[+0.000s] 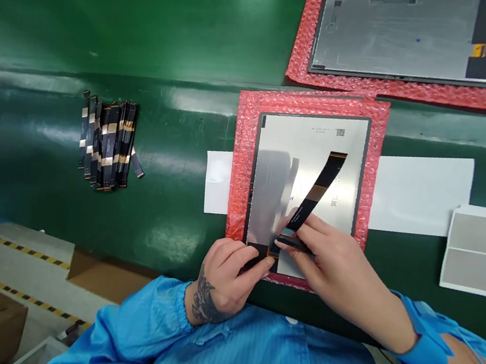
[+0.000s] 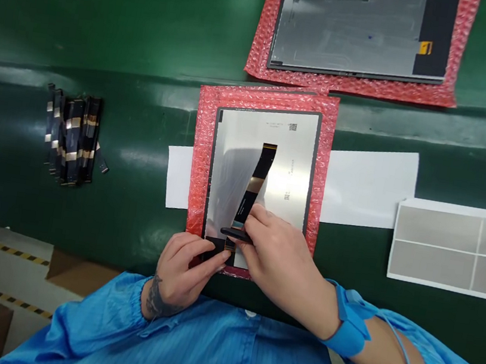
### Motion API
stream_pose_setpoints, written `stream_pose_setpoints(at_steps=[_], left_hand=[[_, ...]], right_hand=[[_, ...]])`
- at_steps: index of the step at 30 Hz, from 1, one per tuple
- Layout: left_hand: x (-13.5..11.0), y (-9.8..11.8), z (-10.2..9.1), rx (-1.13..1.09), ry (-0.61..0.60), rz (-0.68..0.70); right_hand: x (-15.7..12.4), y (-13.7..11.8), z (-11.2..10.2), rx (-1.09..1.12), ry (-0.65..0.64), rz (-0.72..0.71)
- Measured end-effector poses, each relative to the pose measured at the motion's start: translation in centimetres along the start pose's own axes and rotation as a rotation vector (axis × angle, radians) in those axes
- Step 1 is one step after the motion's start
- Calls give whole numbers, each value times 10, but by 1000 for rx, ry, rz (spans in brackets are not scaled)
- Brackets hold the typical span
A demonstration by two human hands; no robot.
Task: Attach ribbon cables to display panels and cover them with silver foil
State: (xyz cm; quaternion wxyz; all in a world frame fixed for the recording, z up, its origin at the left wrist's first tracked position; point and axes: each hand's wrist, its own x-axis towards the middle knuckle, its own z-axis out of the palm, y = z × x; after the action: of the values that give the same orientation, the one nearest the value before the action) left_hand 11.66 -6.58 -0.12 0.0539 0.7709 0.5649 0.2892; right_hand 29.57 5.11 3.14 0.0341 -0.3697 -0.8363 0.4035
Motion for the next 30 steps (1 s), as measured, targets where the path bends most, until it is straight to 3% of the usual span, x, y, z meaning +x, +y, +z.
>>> stream_pose_setpoints(at_steps=[6,21,30], left_hand=[[3,1,-1,10,19,-15],[5,2,0,-16,49,-20],[4,1,0,-29,43,-14]], right_hand=[[-1,-1,1,-64,-52,16],[1,1,5,-133,184,-180],[0,1,5,-152,196,-202]])
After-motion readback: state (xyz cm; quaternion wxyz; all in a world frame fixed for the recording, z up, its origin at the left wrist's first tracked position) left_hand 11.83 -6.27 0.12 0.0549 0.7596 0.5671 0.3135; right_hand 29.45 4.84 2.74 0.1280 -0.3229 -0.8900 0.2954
